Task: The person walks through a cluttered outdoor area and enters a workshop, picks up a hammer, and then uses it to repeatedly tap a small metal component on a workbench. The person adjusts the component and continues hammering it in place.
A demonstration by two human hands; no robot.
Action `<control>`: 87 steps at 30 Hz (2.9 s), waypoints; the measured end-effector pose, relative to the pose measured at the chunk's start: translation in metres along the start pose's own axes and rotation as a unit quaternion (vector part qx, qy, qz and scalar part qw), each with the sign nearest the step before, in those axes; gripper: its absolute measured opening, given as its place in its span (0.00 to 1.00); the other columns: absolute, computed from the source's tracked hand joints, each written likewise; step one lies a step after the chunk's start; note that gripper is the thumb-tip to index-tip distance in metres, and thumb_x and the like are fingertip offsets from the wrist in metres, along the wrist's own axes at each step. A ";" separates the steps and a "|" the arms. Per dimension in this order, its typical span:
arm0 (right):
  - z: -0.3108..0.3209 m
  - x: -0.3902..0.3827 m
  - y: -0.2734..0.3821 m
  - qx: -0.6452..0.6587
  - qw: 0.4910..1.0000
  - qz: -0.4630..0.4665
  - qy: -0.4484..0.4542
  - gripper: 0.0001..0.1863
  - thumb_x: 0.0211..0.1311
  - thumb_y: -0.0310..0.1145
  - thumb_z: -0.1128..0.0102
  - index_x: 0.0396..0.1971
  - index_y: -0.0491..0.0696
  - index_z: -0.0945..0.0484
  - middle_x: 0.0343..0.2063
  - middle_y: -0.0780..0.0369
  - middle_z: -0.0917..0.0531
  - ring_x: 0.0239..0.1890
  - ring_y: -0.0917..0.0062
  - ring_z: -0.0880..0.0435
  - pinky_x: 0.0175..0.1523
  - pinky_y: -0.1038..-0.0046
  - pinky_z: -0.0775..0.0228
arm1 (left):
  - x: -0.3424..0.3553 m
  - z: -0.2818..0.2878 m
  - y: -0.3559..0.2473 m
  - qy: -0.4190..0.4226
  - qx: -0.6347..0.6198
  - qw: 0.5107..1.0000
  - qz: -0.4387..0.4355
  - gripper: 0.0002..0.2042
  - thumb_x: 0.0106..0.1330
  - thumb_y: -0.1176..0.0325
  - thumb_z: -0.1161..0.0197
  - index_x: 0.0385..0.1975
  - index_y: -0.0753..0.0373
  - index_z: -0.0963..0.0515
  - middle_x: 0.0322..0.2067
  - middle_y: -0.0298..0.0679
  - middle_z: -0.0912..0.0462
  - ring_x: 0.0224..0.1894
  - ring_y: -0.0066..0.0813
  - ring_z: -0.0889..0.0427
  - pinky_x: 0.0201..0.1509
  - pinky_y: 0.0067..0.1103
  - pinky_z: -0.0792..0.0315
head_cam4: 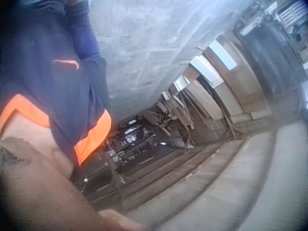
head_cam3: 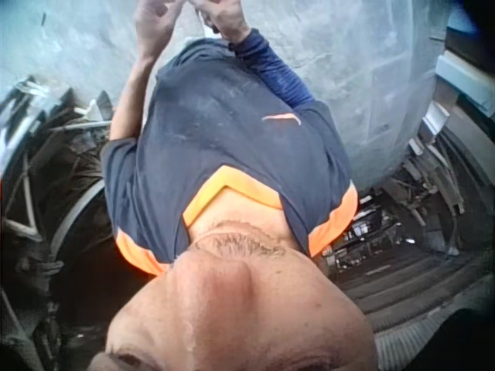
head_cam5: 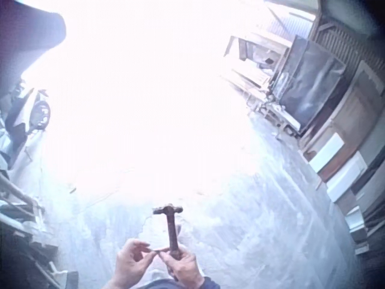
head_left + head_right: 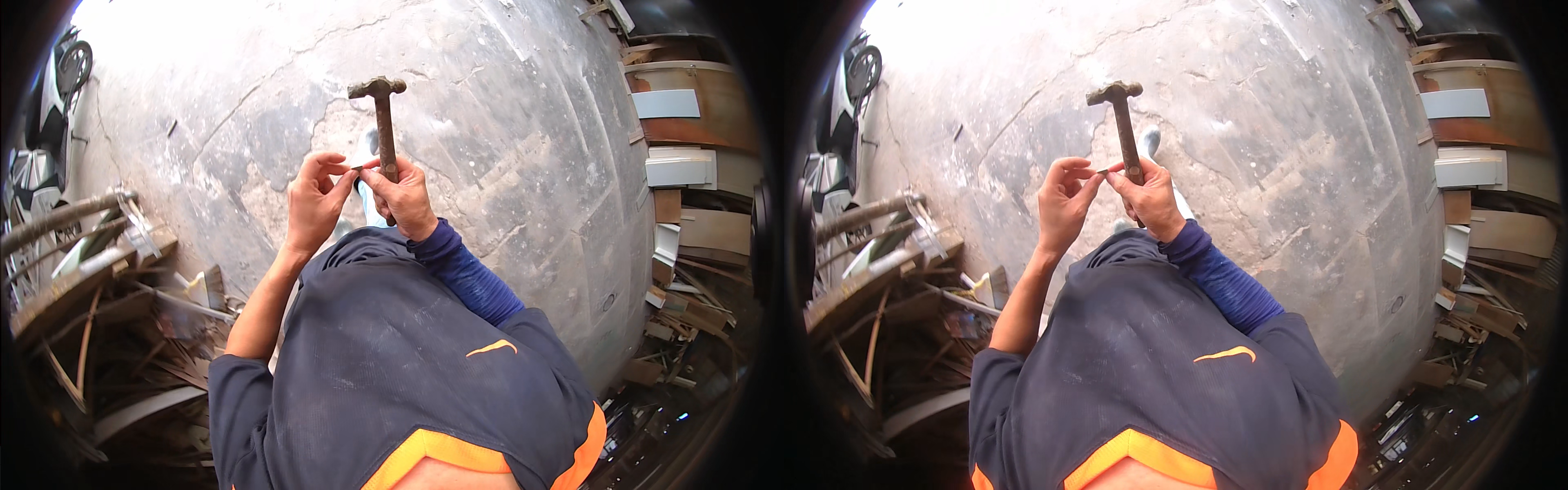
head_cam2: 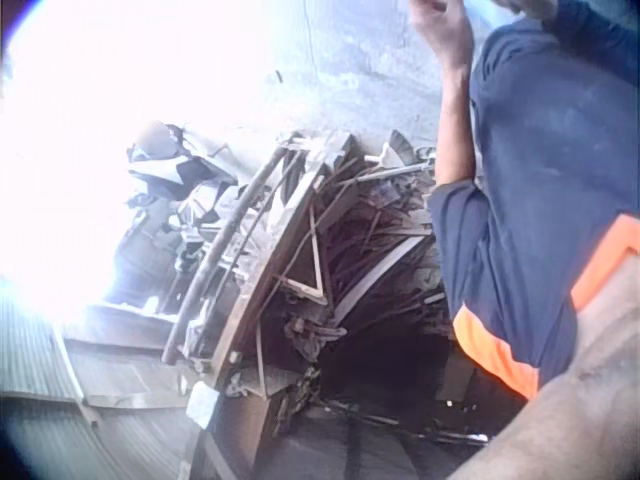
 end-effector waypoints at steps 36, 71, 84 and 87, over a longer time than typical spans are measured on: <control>0.060 0.914 0.551 0.095 0.969 0.100 -0.207 0.07 0.61 0.33 0.40 0.32 0.46 0.26 0.10 0.73 0.32 0.08 0.91 0.39 0.11 0.84 0.50 | 1.120 -0.148 -0.189 0.278 0.106 0.903 -0.311 0.06 0.53 0.80 0.35 0.28 0.65 0.25 0.35 0.40 0.18 0.22 0.24 0.20 0.23 0.17 0.25; 0.740 1.448 1.023 0.334 0.686 0.140 -0.632 0.11 0.61 0.39 0.40 0.28 0.52 0.32 0.13 0.72 0.36 0.10 0.90 0.40 0.14 0.84 0.49 | 2.009 -0.998 -0.329 0.553 0.040 0.832 -0.021 0.10 0.62 0.67 0.37 0.35 0.67 0.22 0.25 0.34 0.21 0.24 0.17 0.26 0.25 0.15 0.28; 1.060 1.576 1.222 0.284 0.687 0.130 -0.656 0.12 0.64 0.40 0.45 0.31 0.47 0.31 0.13 0.70 0.33 0.10 0.88 0.38 0.13 0.80 0.47 | 2.201 -1.352 -0.370 0.608 0.114 0.786 0.014 0.10 0.62 0.65 0.37 0.35 0.67 0.21 0.27 0.35 0.20 0.26 0.18 0.25 0.27 0.17 0.27; 1.117 1.628 1.227 0.284 0.677 0.130 -0.667 0.11 0.64 0.39 0.44 0.31 0.47 0.31 0.13 0.69 0.33 0.10 0.88 0.38 0.13 0.80 0.47 | 2.234 -1.452 -0.364 0.655 0.098 0.749 0.005 0.10 0.63 0.66 0.38 0.36 0.67 0.21 0.27 0.34 0.20 0.26 0.17 0.25 0.28 0.17 0.27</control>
Point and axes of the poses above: each hand's wrist, its own x-axis towards the middle knuckle, its own z-axis out of the back of the hand, y = z × x, the point moved 9 cm from there along x, towards the middle knuckle
